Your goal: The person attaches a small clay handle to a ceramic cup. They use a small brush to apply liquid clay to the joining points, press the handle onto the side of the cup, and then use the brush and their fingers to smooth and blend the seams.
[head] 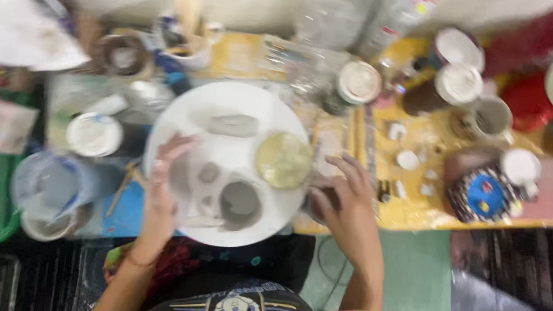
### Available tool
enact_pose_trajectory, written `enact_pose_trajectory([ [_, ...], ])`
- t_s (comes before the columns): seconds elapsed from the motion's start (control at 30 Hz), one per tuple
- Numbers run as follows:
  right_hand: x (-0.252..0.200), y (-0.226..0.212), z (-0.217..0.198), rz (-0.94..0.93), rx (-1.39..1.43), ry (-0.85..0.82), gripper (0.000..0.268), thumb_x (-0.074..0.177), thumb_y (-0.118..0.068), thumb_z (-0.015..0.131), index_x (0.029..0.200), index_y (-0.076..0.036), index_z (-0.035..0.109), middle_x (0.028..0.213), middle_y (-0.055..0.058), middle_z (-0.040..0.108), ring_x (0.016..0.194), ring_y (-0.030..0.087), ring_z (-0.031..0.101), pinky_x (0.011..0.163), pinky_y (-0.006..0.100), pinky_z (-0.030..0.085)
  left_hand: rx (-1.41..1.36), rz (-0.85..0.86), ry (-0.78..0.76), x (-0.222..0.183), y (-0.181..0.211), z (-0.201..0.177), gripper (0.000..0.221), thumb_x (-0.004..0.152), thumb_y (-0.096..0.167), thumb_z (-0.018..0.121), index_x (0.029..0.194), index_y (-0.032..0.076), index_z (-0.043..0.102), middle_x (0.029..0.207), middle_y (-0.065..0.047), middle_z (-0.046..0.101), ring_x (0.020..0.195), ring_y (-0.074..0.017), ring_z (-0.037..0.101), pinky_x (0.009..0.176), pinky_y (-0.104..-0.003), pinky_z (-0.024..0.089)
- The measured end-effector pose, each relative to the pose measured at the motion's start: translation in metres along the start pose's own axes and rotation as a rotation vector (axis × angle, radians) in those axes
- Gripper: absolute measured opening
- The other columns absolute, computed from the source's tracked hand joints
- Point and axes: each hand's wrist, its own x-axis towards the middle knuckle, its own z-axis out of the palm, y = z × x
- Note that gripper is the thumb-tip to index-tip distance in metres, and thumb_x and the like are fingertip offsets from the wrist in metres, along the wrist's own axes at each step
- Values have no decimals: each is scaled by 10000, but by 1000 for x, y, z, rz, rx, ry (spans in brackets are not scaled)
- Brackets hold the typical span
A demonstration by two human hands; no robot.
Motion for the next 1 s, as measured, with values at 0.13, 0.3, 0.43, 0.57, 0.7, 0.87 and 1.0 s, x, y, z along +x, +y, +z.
enact_pose_trajectory([
  [0.13,26,-30,2,-88,21,71,126,842,-3,661,955,-57,662,1244,101,678,1281,345,571,1112,461,443,-87,41,-39,-2,1,-12,663,1137,447,143,1335,22,611,1459,-132,588,1527,-320,391,1302,-453,203],
  [0.3,79,-67,17,-196,71,-38,75,953,-27,642,1003,-45,696,1084,107,714,1110,338,634,952,441,507,-103,74,-50,-7,-2,-23,640,1132,442,173,1317,15,613,1428,-165,571,1534,-331,360,1312,-456,121],
  [0.43,142,-106,46,-243,-39,-144,71,1019,-78,662,989,-91,726,1067,106,726,1090,343,650,914,454,512,-174,52,-81,-11,-7,-33,645,1121,431,166,1321,17,619,1429,-167,582,1526,-329,362,1314,-459,74],
  [0.57,194,-156,72,-458,-125,-65,359,915,-220,803,1210,-49,690,1266,160,609,1187,380,544,987,485,465,-284,57,-101,-13,-7,-44,611,1133,444,208,1314,29,617,1435,-162,567,1523,-332,378,1299,-446,202],
  [0.7,226,-178,101,-705,-274,-76,391,812,-247,820,1172,-111,755,1397,132,562,1296,364,441,1070,507,384,-294,64,-129,-9,-10,-54,586,1138,426,220,1308,33,620,1428,-148,587,1526,-339,384,1318,-471,120],
  [0.87,246,-170,141,-788,-565,-21,178,816,-185,765,993,-184,781,1365,55,601,1345,296,454,1110,465,361,-343,90,-176,-2,-17,-63,492,1152,361,266,1347,50,595,1441,-128,578,1541,-335,369,1332,-500,78],
  [1.0,259,-142,154,-709,-491,-47,64,908,-198,738,956,-170,770,1275,-30,661,1305,247,490,1084,462,368,-337,114,-204,2,-25,-68,454,1157,333,279,1364,68,584,1452,-120,574,1543,-326,366,1335,-509,71],
])
